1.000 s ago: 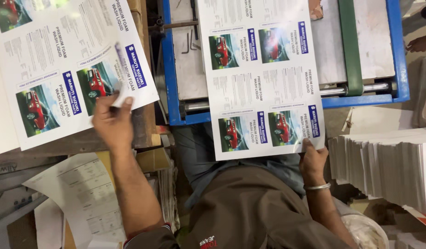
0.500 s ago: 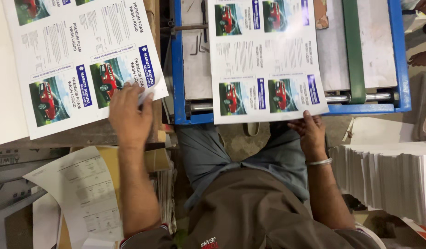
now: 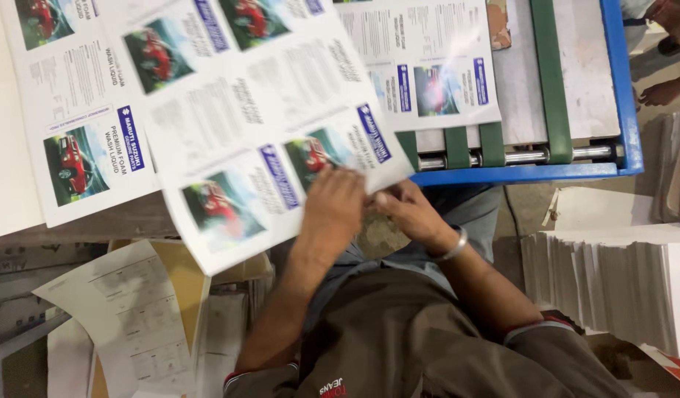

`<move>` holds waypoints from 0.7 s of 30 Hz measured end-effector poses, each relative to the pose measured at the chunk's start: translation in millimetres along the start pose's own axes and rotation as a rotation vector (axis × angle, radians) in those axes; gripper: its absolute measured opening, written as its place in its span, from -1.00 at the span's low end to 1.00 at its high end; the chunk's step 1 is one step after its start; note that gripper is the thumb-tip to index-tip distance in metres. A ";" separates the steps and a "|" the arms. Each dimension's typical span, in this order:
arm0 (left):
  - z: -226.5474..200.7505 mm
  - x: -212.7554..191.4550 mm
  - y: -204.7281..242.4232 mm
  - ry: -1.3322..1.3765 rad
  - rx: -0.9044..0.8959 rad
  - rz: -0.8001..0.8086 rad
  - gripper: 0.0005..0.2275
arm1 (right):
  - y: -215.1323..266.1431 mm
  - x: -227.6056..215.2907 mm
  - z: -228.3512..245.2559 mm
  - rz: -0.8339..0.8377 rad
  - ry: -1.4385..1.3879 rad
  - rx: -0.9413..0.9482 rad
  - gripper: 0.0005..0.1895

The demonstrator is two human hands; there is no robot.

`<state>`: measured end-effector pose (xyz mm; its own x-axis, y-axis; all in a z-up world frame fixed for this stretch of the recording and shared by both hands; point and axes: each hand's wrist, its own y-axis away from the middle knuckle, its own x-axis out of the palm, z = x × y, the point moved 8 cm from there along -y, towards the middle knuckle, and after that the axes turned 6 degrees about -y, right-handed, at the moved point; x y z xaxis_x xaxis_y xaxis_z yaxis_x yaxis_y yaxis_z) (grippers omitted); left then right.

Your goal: The person sits on the floor and repeatedly picks up printed sheets, places them into a blue laminating machine, and removes them to place on a stack. The person handles the sheets one at a time throughout the clip.

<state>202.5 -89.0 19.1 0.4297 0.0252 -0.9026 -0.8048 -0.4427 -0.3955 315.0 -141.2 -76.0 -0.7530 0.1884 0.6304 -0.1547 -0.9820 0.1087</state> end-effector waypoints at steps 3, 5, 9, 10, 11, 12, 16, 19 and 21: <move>-17.5 -11.0 3.2 0.111 0.090 0.030 -0.60 | -6.3 -24.9 6.5 -0.270 -0.054 -0.104 -0.55; 9.3 -27.7 5.2 0.027 -0.002 0.030 -0.57 | 0.2 -55.2 16.9 -0.384 -0.027 -0.185 -0.64; 94.2 -64.4 24.8 -0.143 -0.223 0.126 -0.59 | 29.1 -143.4 42.5 -0.594 0.051 -0.298 -0.70; 111.1 -73.3 28.0 -0.194 -0.247 0.103 -0.59 | 38.4 -163.2 48.8 -0.624 0.068 -0.351 -0.69; 126.3 -76.8 25.3 -0.324 -0.241 0.089 -0.66 | 45.4 -183.2 55.9 -0.666 0.098 -0.396 -0.69; 136.8 -78.7 25.1 -0.456 -0.240 0.075 -0.73 | 49.2 -200.9 61.5 -0.703 0.129 -0.438 -0.68; 162.6 -84.6 36.8 -0.116 -0.345 -0.072 -0.88 | 78.3 -245.2 71.0 -0.832 0.181 -0.565 -0.67; 180.0 -82.0 48.3 -0.028 -0.450 -0.154 -0.93 | 95.0 -259.0 64.1 -0.857 0.183 -0.584 -0.68; 187.0 -77.8 56.8 0.060 -0.457 -0.247 -0.88 | 109.3 -260.2 54.3 -0.871 0.164 -0.585 -0.64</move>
<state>46.8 51.5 35.0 0.6174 0.1331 -0.7753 -0.4211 -0.7765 -0.4687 528.7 -298.4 -186.4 -0.3047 0.8658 0.3969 -0.9329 -0.3554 0.0590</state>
